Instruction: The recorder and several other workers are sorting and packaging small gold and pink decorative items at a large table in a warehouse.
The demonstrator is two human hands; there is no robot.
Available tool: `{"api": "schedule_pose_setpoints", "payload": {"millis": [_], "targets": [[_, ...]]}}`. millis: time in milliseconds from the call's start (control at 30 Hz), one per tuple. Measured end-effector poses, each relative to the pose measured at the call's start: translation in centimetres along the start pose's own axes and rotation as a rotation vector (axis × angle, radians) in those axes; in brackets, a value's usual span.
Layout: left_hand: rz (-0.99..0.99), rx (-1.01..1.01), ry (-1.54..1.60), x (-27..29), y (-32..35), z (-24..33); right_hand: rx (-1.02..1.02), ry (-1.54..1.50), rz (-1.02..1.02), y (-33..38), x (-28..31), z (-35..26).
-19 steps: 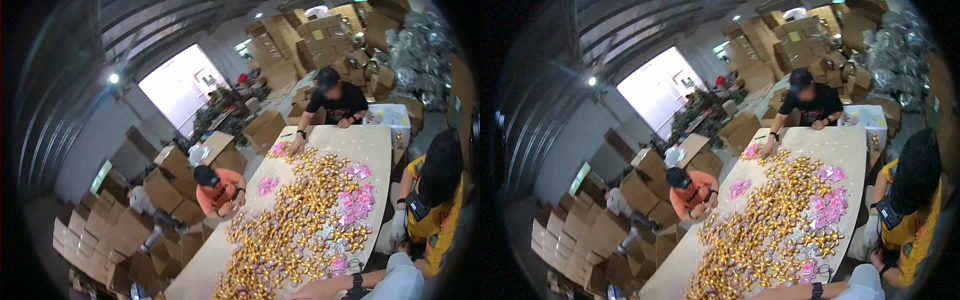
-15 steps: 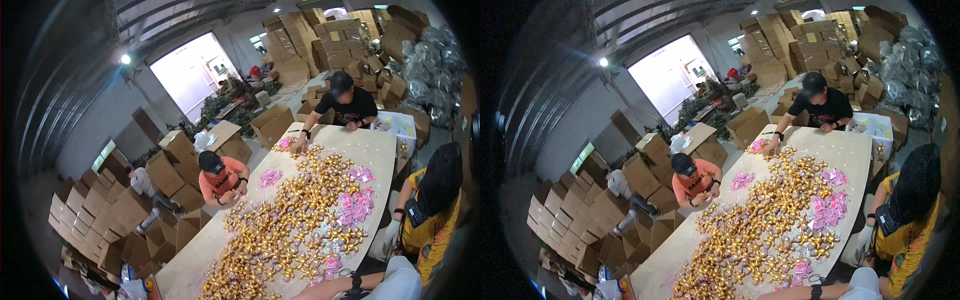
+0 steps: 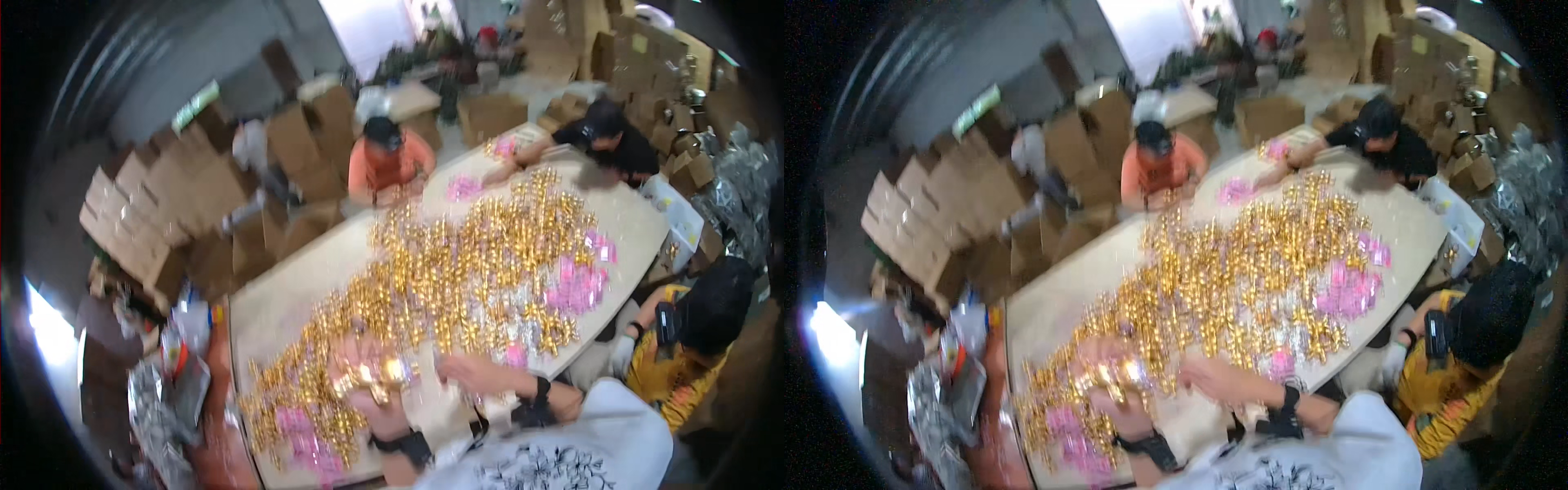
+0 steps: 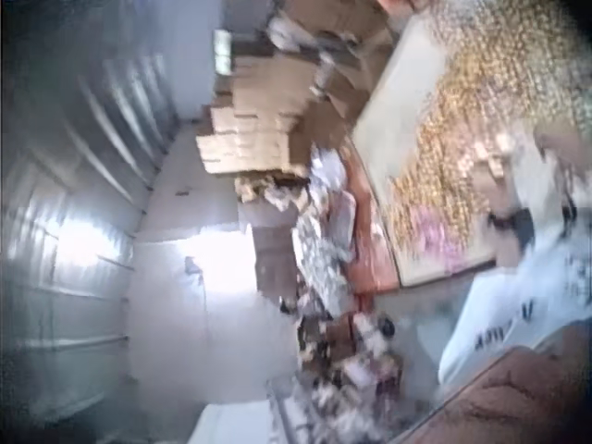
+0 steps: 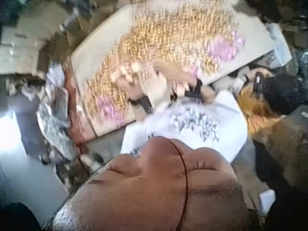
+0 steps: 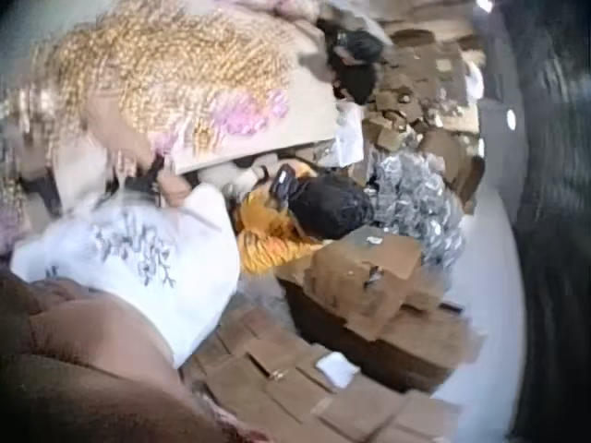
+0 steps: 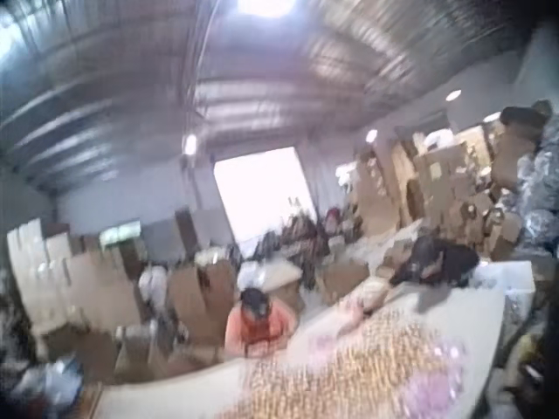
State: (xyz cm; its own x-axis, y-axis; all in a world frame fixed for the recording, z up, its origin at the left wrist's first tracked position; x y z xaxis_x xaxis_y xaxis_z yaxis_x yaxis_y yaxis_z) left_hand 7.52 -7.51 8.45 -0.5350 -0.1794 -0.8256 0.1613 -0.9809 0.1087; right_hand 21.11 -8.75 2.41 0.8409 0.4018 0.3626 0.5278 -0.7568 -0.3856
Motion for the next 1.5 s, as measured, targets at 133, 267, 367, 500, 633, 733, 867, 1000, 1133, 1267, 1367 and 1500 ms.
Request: {"api": "schedule_pose_setpoints", "payload": {"millis": [133,267,367,500,633,733,867,1000,1133,1267,1367,1500], "targets": [[0.02,-0.023,0.108,2.0,-1.0,0.1,0.08,0.05,0.011,-2.1,0.8,-3.5],[-0.043,-0.044,0.226,3.8,-0.4,-0.1,0.163,0.039,-0.026,-2.1,-1.0,-4.2],[-0.125,-0.065,0.339,5.1,0.1,-0.5,0.113,-0.052,-0.076,-1.0,-2.2,-4.5],[0.016,-0.067,-0.063,17.0,4.3,-4.3,0.071,-0.12,-0.234,1.7,-4.4,-4.9],[-0.725,0.346,-0.316,15.6,7.5,-6.4,-0.143,-0.128,-0.086,9.0,-4.5,-2.3],[-0.829,0.746,-0.507,17.5,13.0,-7.5,-0.245,-0.059,-0.368,11.7,-6.7,-3.7],[-1.059,0.448,-0.934,16.4,18.9,-6.8,0.098,-0.072,-0.703,13.2,-11.2,-4.0],[-0.977,0.608,-0.958,19.9,21.1,-7.5,-0.195,-0.173,-0.96,12.7,-14.6,-4.2],[-0.761,0.32,-0.933,20.0,22.0,-5.4,-0.081,-0.292,-0.877,11.6,-15.1,-4.2],[-0.556,0.233,-1.0,21.8,22.3,-3.4,-0.096,-0.276,-0.667,14.0,-15.0,-3.2],[-0.421,0.023,-1.08,21.4,24.5,-2.2,-0.052,-0.27,-0.678,15.6,-15.2,-3.8],[-0.377,0.04,-1.318,23.4,26.1,-7.3,-0.029,-0.361,-0.711,18.8,-17.4,-2.1]]}}
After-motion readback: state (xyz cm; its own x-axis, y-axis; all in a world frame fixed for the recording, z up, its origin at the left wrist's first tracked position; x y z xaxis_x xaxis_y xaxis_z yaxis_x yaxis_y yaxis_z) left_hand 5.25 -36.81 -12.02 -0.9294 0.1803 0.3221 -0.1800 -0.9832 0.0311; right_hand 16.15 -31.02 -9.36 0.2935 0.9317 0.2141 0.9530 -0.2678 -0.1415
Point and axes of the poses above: each hand's wrist, its own y-axis away from the middle knuckle, its own x-axis out of the back of the hand, z = x × y, the point moved 6 cm from there along -y, towards the middle knuckle, and after that the axes turned 9 degrees about x, right-handed, at the moved point
